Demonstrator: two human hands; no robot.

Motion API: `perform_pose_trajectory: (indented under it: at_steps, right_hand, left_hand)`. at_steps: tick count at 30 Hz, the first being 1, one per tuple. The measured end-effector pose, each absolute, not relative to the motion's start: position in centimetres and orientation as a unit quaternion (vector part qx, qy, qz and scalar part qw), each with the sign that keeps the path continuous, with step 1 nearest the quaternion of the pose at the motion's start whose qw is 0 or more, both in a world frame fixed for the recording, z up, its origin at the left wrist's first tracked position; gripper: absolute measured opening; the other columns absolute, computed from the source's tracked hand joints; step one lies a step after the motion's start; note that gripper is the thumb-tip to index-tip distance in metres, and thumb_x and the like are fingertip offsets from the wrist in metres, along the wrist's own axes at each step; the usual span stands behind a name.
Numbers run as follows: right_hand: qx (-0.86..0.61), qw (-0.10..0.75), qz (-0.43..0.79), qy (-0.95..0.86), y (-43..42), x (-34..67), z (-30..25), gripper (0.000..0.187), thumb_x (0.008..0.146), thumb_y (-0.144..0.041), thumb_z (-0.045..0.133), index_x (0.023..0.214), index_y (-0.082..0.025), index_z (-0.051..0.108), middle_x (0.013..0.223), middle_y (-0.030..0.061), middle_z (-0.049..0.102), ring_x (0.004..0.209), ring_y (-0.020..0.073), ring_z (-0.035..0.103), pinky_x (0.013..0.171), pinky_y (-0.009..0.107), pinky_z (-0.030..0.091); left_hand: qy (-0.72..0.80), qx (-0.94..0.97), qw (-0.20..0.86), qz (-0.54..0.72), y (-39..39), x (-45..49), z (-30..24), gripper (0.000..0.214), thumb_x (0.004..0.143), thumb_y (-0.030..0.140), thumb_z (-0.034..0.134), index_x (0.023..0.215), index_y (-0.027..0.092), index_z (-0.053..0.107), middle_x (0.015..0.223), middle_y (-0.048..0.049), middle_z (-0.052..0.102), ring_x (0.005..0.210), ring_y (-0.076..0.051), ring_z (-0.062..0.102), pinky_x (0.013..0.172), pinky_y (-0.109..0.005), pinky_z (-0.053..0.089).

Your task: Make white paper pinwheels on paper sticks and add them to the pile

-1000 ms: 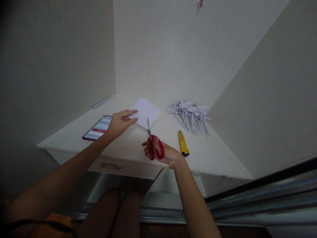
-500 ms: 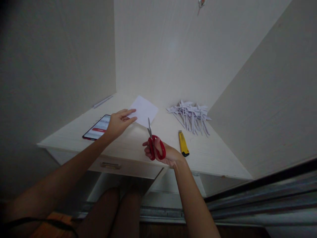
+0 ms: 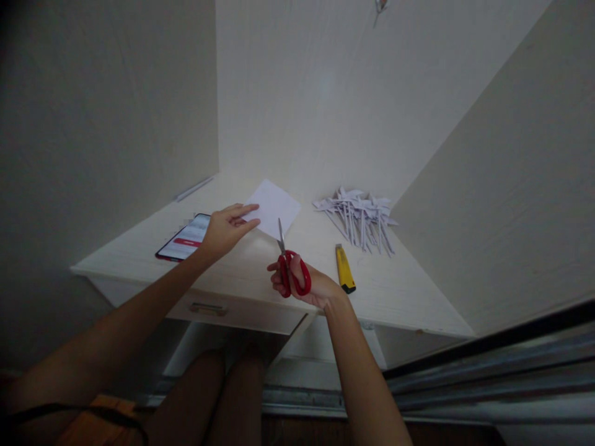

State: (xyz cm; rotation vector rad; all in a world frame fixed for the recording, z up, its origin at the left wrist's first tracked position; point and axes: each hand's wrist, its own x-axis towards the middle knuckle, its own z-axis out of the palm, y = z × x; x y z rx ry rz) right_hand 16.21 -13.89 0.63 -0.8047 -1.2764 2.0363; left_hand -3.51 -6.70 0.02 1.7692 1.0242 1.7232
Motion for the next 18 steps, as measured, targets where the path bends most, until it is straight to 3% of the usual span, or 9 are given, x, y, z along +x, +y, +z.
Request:
perform_pose_trajectory:
  at_steps: [18]
  right_hand:
    - [-0.294,0.301,0.775,-0.471,-14.13,15.84,0.68,0.064,0.059,-0.072,0.055,0.085,-0.013,0.051,0.062,-0.0017,0.042,0.055,0.0100,0.035,0.052,0.025,0.021]
  left_hand:
    - [0.367,0.652,0.216,0.627,-6.80,-3.44,0.15,0.037,0.071,0.026,0.063,0.104,0.010,0.064,0.098,-0.0094,0.062,0.072,-0.012,0.059,0.067,-0.024,0.052]
